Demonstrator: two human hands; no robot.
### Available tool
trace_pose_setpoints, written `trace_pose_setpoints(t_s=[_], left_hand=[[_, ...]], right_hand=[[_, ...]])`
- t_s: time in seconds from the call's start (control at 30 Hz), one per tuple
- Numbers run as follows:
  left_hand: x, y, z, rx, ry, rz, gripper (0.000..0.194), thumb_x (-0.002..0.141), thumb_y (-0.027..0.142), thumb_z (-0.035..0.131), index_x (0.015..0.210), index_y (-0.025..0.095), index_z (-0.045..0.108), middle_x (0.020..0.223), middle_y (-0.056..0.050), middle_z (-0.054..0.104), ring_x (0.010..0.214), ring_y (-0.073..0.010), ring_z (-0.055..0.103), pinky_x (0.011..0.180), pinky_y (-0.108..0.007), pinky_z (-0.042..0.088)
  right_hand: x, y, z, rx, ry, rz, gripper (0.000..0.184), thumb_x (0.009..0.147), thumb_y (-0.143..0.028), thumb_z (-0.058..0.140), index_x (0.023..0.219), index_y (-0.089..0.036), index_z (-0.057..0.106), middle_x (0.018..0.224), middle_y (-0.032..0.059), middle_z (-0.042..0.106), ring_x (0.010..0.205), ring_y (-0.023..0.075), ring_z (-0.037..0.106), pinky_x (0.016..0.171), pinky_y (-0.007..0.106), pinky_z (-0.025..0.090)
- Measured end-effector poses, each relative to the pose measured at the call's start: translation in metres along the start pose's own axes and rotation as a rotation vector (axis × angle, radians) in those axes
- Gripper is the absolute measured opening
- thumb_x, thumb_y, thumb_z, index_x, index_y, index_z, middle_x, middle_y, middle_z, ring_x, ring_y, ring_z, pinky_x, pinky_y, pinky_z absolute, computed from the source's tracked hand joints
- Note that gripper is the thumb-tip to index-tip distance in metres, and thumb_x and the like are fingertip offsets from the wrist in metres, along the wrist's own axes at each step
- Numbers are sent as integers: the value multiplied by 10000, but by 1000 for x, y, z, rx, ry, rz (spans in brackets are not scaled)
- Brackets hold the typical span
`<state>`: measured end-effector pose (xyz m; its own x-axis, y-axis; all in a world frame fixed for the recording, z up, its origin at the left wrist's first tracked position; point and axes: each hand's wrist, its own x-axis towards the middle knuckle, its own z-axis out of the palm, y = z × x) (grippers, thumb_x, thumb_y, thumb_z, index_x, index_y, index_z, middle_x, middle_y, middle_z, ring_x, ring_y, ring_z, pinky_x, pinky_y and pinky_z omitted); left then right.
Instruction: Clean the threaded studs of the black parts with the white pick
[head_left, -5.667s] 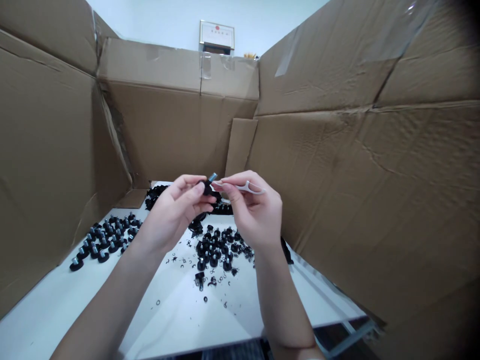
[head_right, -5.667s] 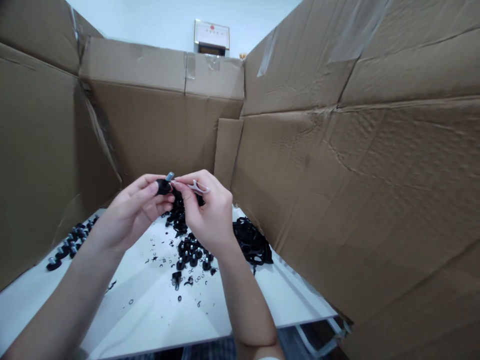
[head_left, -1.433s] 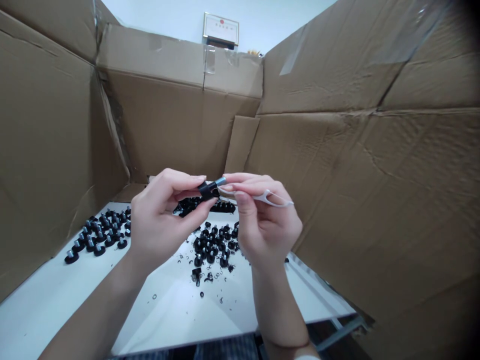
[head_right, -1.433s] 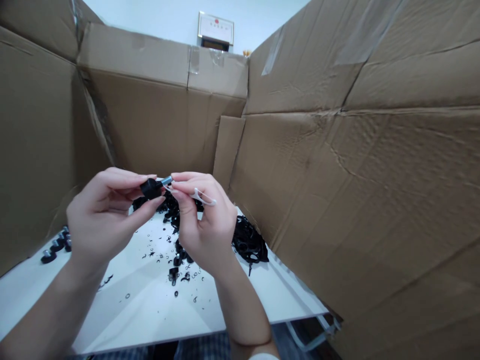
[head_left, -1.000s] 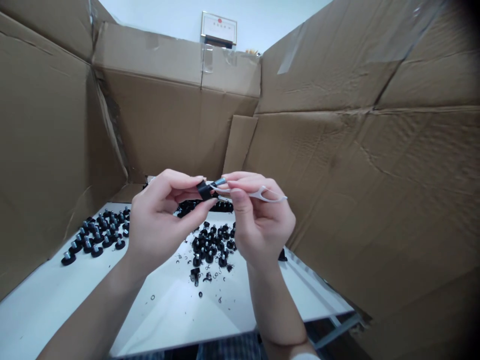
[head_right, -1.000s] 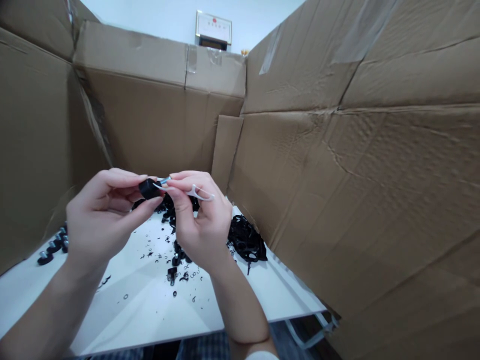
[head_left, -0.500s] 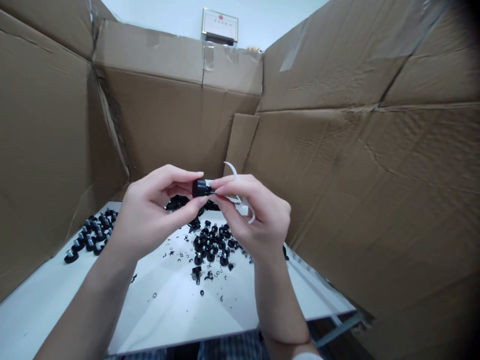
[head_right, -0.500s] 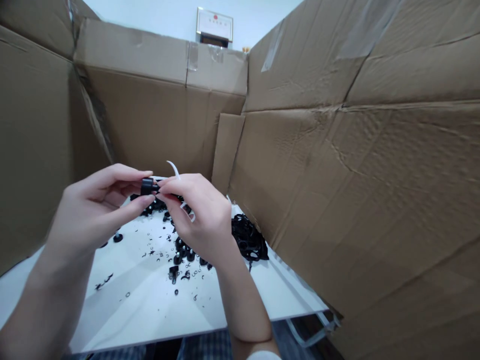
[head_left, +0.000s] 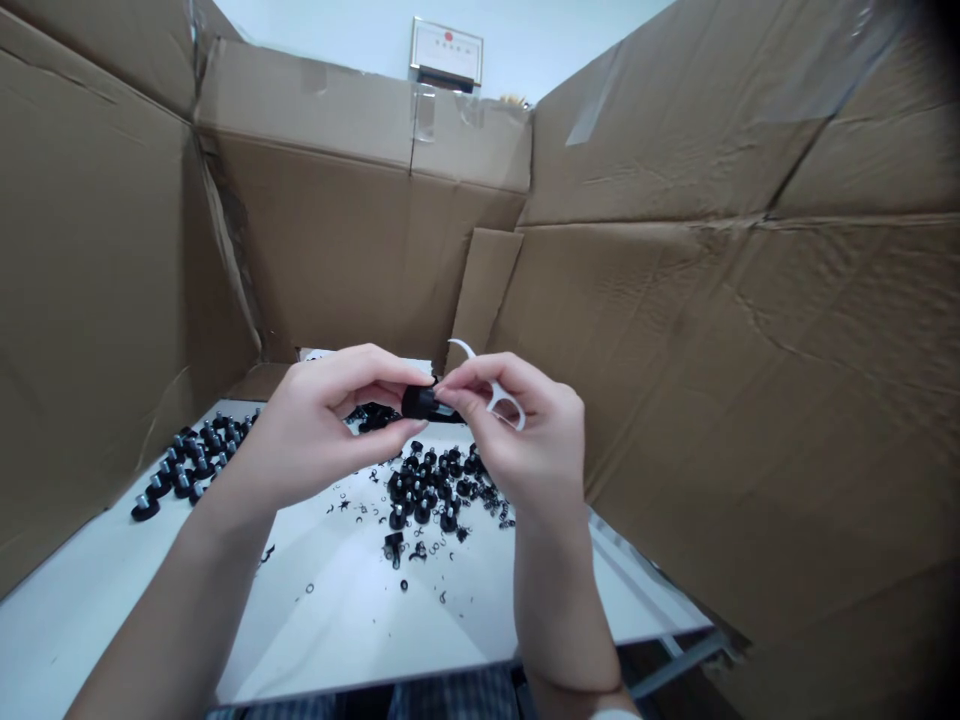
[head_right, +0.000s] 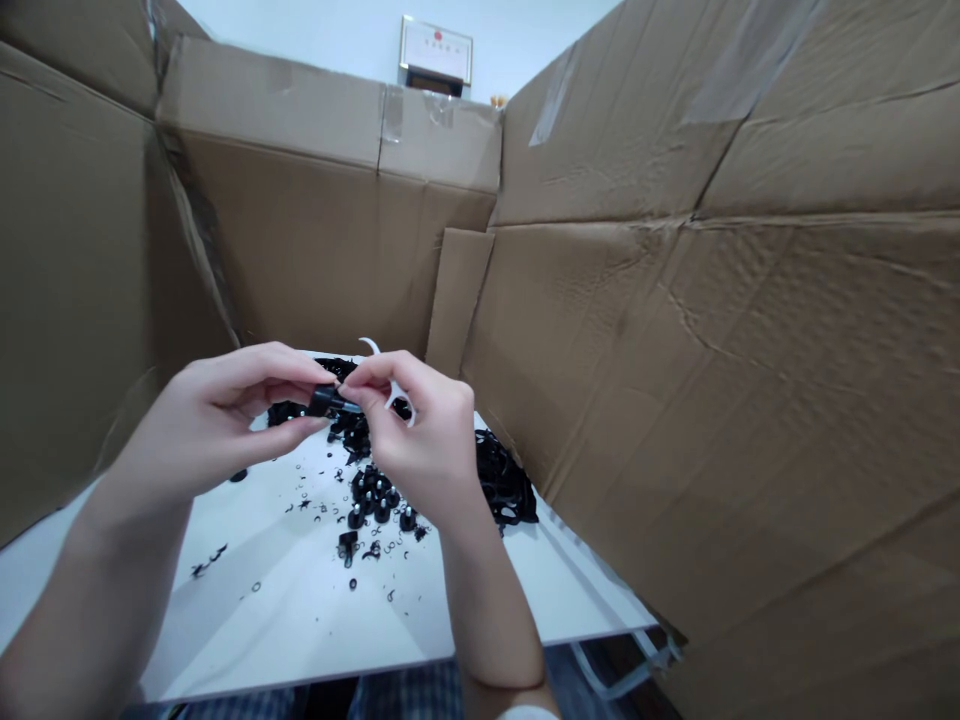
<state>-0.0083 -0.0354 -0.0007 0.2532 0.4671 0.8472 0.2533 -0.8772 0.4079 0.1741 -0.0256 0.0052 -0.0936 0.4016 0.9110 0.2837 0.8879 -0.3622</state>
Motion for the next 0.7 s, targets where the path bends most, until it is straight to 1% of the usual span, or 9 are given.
trace_pose_setpoints(t_s=[0.07,0.17,0.23,0.3,0.33,0.4,0.5,0.6,0.7], left_hand=[[-1,1,1,-43,44,-32,280,738,105,742,983,232,695,923,-47,716,831,-175,711,742,-259,635],[-1,5,4,-153,131,-116,254,724,102,751,936,222,683,917,-44,708,764,-156,707,647,-223,617],[1,9,7,-279,184,-228,203,741,123,746,910,206,671,889,-31,698,712,-128,698,607,-191,593],[3,12,10,-440,211,-348,170,784,172,731,937,200,662,844,-7,688,694,-105,695,636,-178,588],[4,13,11,-521,211,-393,160,811,204,716,961,201,662,830,1,689,697,-98,695,660,-178,589],[6,14,14,-672,194,-438,145,847,264,691,977,201,673,820,3,705,692,-91,694,671,-175,588],[7,15,18,-857,155,-469,151,866,309,672,920,170,695,814,-15,728,678,-94,691,640,-166,584],[7,15,20,-980,115,-487,181,888,291,641,907,123,705,797,-38,731,672,-106,692,625,-168,584],[7,16,22,-1074,102,-522,245,941,259,548,884,91,717,784,-60,733,663,-116,697,610,-170,585]], right_hand=[[1,4,1,108,45,32,152,796,-114,679,893,-231,685,792,-35,740,723,116,703,662,242,585],[0,9,2,258,84,4,274,863,-153,623,1114,-258,653,1028,13,754,908,160,730,800,323,627],[-1,10,1,272,88,-40,280,926,-187,542,1172,-272,643,1034,20,751,906,161,730,823,353,634],[-2,7,-2,231,86,-98,304,959,-214,490,1207,-299,644,945,10,743,831,146,722,788,351,639],[-3,6,-3,201,90,-131,313,961,-222,492,1217,-317,644,930,7,726,809,138,711,766,344,639],[-3,2,-4,138,94,-189,319,943,-218,530,1208,-345,655,992,11,684,813,126,693,741,327,635],[-3,0,-2,111,86,-215,310,918,-168,565,1155,-327,686,1076,20,655,869,132,701,744,314,636],[-3,0,2,199,110,-204,262,900,-123,581,1071,-273,712,997,14,699,868,148,726,749,315,643],[-3,1,7,308,177,-206,212,895,-108,586,1002,-243,711,928,3,721,831,147,740,717,297,643]])
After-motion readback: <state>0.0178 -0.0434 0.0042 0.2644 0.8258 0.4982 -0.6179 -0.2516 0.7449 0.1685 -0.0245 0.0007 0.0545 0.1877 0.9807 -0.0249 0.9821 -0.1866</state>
